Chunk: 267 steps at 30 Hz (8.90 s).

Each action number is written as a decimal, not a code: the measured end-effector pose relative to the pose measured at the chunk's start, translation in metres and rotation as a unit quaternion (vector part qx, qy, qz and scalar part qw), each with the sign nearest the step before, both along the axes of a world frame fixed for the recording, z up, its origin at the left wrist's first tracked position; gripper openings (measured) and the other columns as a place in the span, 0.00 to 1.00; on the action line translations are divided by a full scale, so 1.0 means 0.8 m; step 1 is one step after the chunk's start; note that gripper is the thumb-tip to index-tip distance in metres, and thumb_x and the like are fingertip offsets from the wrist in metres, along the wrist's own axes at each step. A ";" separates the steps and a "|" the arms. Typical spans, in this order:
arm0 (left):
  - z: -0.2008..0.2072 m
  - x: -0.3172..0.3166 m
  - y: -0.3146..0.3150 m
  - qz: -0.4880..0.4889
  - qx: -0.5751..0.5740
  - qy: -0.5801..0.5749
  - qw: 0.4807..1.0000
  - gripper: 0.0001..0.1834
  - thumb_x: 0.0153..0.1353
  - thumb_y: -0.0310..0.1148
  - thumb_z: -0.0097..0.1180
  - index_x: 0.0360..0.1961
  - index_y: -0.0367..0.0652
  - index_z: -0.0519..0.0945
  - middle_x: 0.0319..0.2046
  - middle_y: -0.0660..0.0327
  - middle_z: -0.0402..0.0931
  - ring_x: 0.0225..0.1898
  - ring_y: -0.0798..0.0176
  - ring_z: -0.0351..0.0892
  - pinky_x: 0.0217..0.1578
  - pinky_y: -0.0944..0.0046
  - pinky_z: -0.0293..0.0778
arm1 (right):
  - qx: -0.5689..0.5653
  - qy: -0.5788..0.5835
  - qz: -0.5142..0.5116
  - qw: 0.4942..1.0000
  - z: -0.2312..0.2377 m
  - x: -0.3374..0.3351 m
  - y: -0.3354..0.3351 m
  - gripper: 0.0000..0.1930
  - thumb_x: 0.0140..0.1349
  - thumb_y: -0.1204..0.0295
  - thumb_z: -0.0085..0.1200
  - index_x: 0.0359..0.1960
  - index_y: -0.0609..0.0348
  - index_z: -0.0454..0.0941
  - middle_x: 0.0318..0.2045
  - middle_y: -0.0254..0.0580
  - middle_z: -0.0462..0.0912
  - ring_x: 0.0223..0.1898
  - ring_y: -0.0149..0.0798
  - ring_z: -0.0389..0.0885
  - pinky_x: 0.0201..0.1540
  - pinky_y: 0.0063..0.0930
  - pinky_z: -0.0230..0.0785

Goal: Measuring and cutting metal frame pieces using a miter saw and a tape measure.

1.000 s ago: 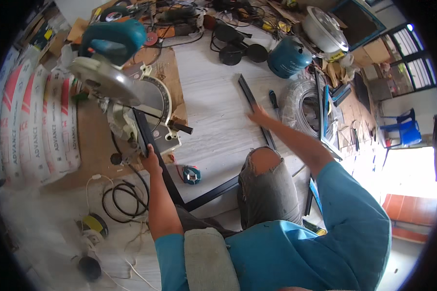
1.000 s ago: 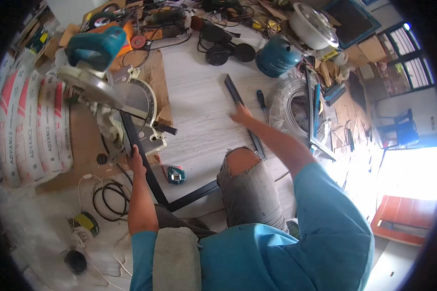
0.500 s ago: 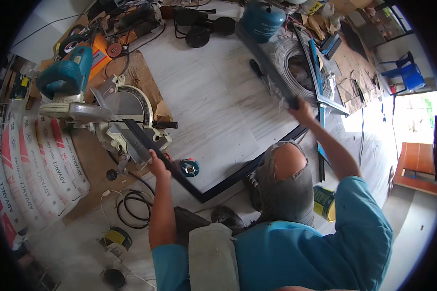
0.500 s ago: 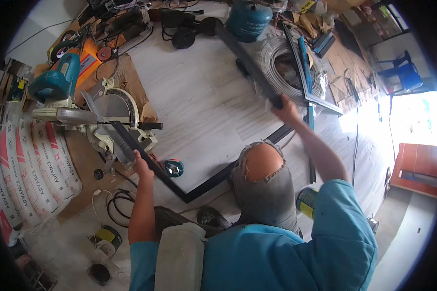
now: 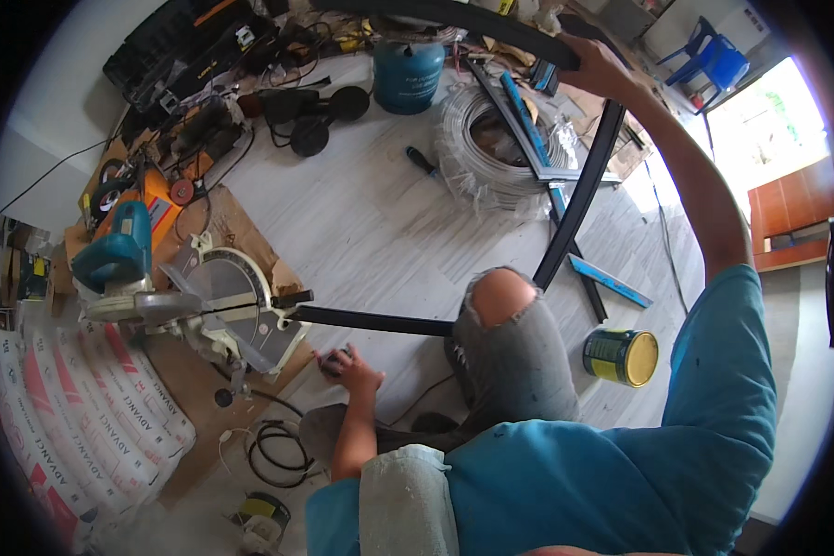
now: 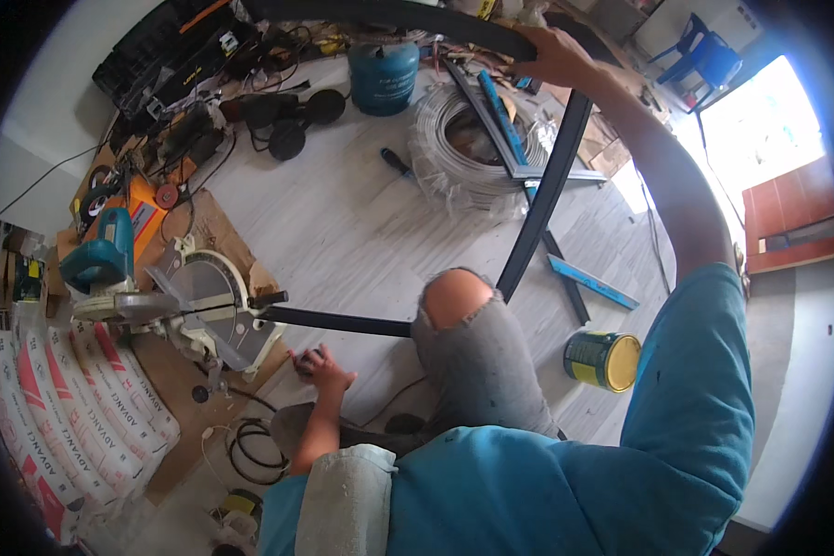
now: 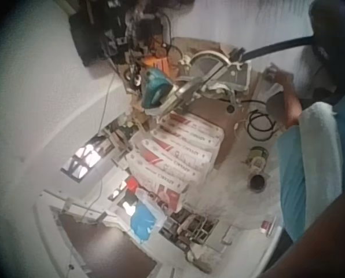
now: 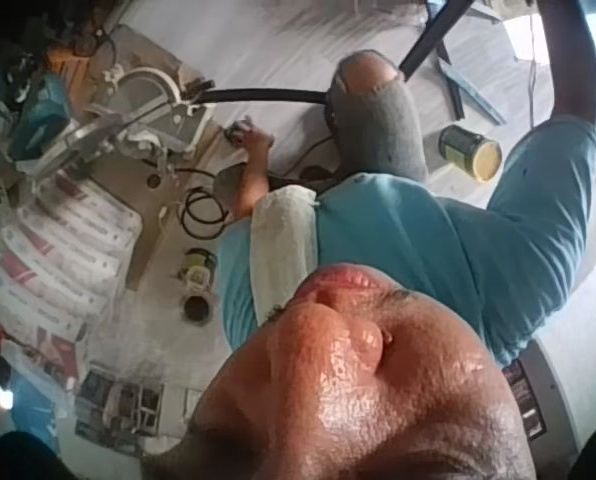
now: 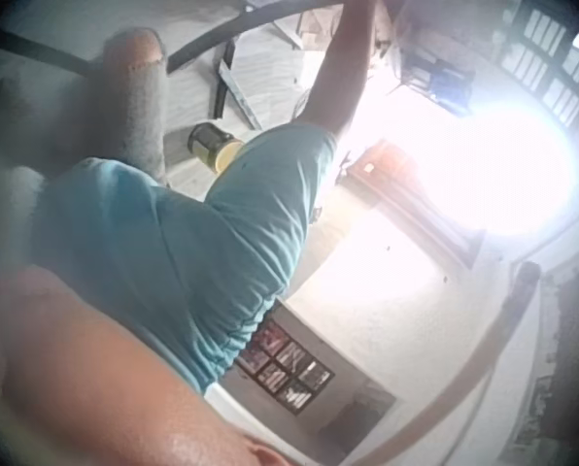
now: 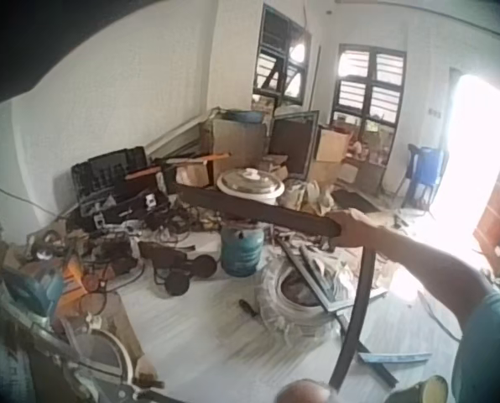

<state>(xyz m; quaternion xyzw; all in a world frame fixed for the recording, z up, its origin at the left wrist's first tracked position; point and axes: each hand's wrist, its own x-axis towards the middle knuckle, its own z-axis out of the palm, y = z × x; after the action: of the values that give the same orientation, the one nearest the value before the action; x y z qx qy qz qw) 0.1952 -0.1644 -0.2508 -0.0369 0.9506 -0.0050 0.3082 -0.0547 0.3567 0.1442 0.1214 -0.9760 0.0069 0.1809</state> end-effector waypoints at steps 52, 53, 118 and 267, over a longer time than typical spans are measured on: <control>0.415 -0.053 0.228 -0.154 0.641 -0.348 0.667 0.18 0.48 0.37 0.64 0.38 0.37 0.80 0.33 0.57 0.79 0.34 0.64 0.75 0.36 0.60 0.70 | -0.351 -0.741 0.088 0.566 0.003 0.219 -0.089 0.20 0.44 0.74 0.68 0.37 0.61 0.71 0.25 0.35 0.75 0.28 0.32 0.76 0.32 0.26 0.68; 0.414 -0.053 0.224 -0.120 0.625 -0.319 0.702 0.17 0.48 0.38 0.62 0.37 0.37 0.81 0.33 0.56 0.79 0.35 0.64 0.76 0.36 0.59 0.70 | -0.416 -0.728 0.083 0.539 0.003 0.215 -0.084 0.21 0.44 0.73 0.68 0.38 0.62 0.71 0.25 0.35 0.75 0.28 0.32 0.76 0.33 0.26 0.67; 0.566 -0.104 0.130 -0.364 0.417 0.369 0.747 0.18 0.61 0.47 0.47 0.29 0.46 0.81 0.24 0.51 0.79 0.32 0.43 0.79 0.34 0.48 0.73 | -0.714 -0.150 0.244 0.639 -0.022 0.225 -0.131 0.21 0.56 0.60 0.54 0.48 0.59 0.72 0.33 0.39 0.78 0.31 0.31 0.75 0.32 0.25 0.69; 0.505 -0.295 0.067 -0.309 0.169 0.467 0.811 0.18 0.61 0.46 0.52 0.33 0.42 0.85 0.28 0.52 0.81 0.33 0.47 0.81 0.34 0.49 0.74 | -0.815 -0.197 0.135 0.528 -0.161 0.156 0.230 0.23 0.61 0.52 0.49 0.46 0.61 0.72 0.25 0.35 0.66 0.28 0.33 0.62 0.35 0.29 0.56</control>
<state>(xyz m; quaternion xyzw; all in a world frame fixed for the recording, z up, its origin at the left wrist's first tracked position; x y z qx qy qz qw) -0.0405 -0.1108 0.1533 0.3133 0.9273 0.0781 -0.1894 0.0701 0.5408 0.0154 0.0473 -0.5284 0.8477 0.0010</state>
